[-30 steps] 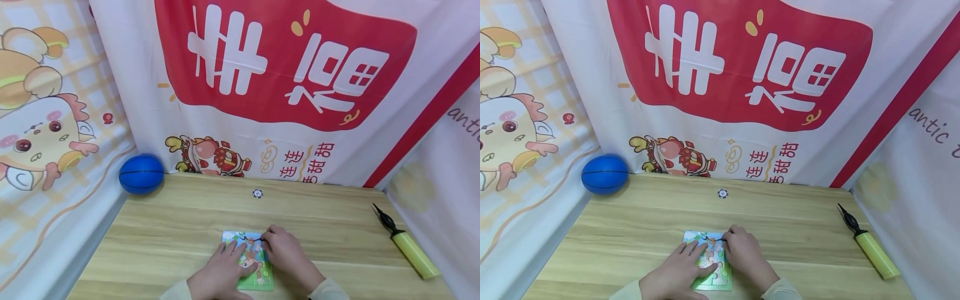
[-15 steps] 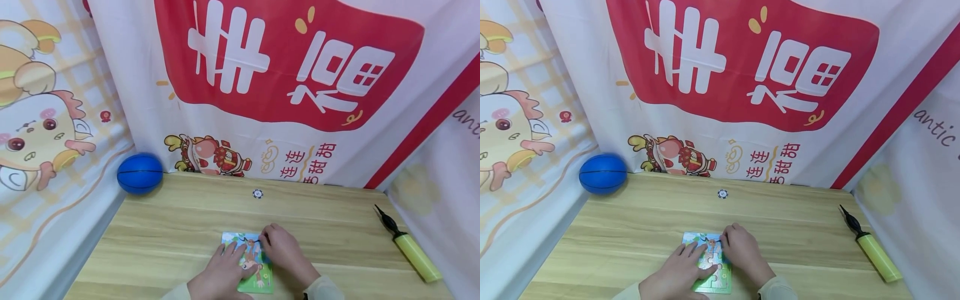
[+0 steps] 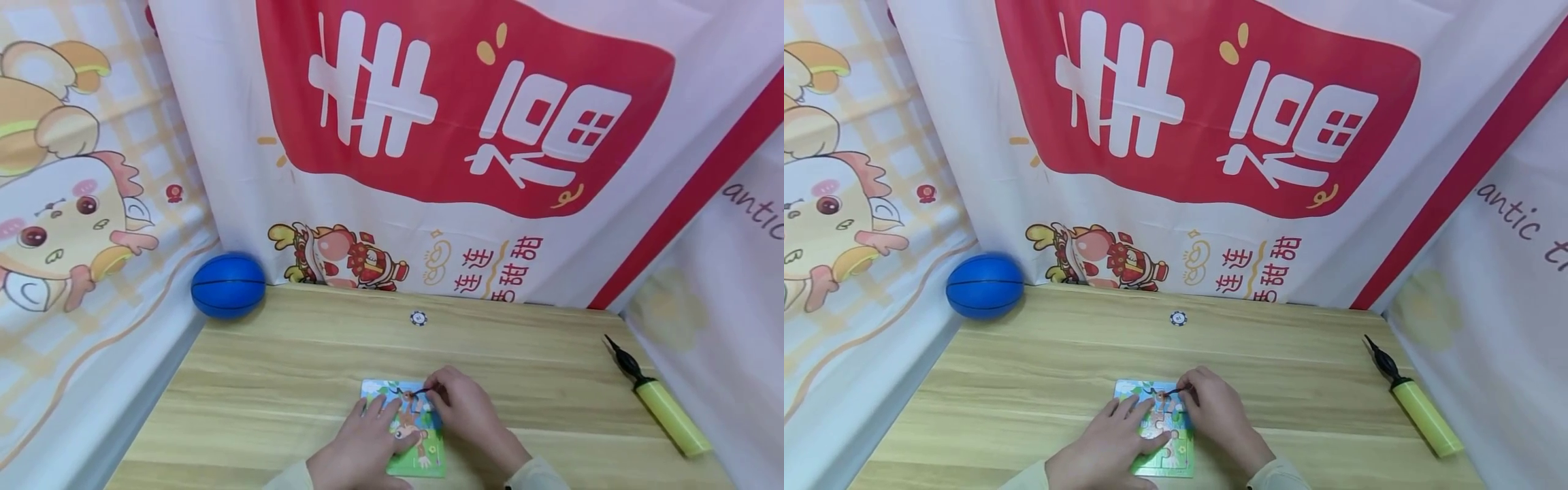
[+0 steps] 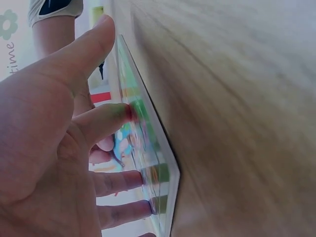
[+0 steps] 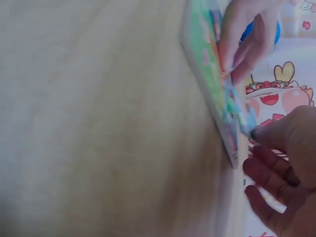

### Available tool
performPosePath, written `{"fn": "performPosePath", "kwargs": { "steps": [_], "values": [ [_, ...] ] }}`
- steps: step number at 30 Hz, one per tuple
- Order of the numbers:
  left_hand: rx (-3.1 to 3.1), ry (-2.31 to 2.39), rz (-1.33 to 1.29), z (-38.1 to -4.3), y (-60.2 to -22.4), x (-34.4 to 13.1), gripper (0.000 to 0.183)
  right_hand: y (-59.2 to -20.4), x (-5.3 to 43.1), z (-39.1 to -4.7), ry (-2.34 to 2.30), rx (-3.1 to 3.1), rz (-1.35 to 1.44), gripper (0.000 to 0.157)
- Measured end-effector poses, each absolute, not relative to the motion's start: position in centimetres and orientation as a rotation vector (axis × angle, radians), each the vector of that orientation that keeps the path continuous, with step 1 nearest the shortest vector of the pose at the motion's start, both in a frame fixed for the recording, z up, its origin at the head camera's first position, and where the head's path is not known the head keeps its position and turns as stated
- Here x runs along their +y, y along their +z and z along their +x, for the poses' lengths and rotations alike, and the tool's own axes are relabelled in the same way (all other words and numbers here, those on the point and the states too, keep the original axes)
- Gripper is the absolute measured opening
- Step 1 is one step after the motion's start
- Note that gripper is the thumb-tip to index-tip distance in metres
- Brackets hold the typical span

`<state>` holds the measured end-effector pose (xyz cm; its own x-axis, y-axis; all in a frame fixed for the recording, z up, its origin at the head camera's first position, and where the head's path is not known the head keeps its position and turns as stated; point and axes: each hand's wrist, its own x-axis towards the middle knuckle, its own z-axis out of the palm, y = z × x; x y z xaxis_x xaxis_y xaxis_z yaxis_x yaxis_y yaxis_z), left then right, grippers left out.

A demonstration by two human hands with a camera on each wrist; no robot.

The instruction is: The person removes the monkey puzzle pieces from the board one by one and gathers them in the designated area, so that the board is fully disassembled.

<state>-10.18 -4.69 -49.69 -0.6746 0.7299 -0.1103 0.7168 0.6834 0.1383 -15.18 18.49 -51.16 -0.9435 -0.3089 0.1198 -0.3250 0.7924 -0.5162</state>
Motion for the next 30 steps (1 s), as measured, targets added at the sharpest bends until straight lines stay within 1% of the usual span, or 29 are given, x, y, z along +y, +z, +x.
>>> {"fn": "performPosePath", "kwargs": {
  "steps": [3, 6, 10, 14, 17, 19, 24, 30],
  "values": [
    [2.737, 0.128, 1.159, -10.0, -49.7, -4.7, 0.079, -51.7, 18.7, -15.0, 1.107, -2.871, 0.532, 0.014],
    [2.752, 0.129, 1.134, -9.8, -49.7, -4.8, 0.079, -51.9, 19.5, -15.1, 1.527, -2.799, 0.430, 0.013],
    [2.775, 0.127, 1.116, -9.6, -49.5, -5.0, 0.079, -51.4, 23.0, -16.0, 1.838, -2.744, 0.210, 0.024],
    [2.779, 0.099, 1.125, -9.5, -49.4, -5.1, 0.081, -51.1, 29.1, -16.3, 1.894, -2.711, 0.017, 0.033],
    [2.777, 0.080, 1.138, -9.6, -49.6, -5.0, 0.082, -51.1, 33.4, -15.6, 1.883, -2.675, -0.153, 0.035],
    [2.774, 0.069, 1.133, -9.6, -49.6, -5.0, 0.083, -51.0, 35.3, -15.1, 1.844, -2.673, -0.244, 0.037],
    [2.774, 0.055, 1.091, -9.6, -49.4, -5.1, 0.086, -50.8, 37.0, -15.0, 1.780, -2.719, -0.316, 0.038],
    [2.755, 0.108, 1.109, -9.5, -49.5, -4.8, 0.085, -51.0, 37.7, -15.2, 1.646, -2.811, -0.310, 0.032]
  ]
}}
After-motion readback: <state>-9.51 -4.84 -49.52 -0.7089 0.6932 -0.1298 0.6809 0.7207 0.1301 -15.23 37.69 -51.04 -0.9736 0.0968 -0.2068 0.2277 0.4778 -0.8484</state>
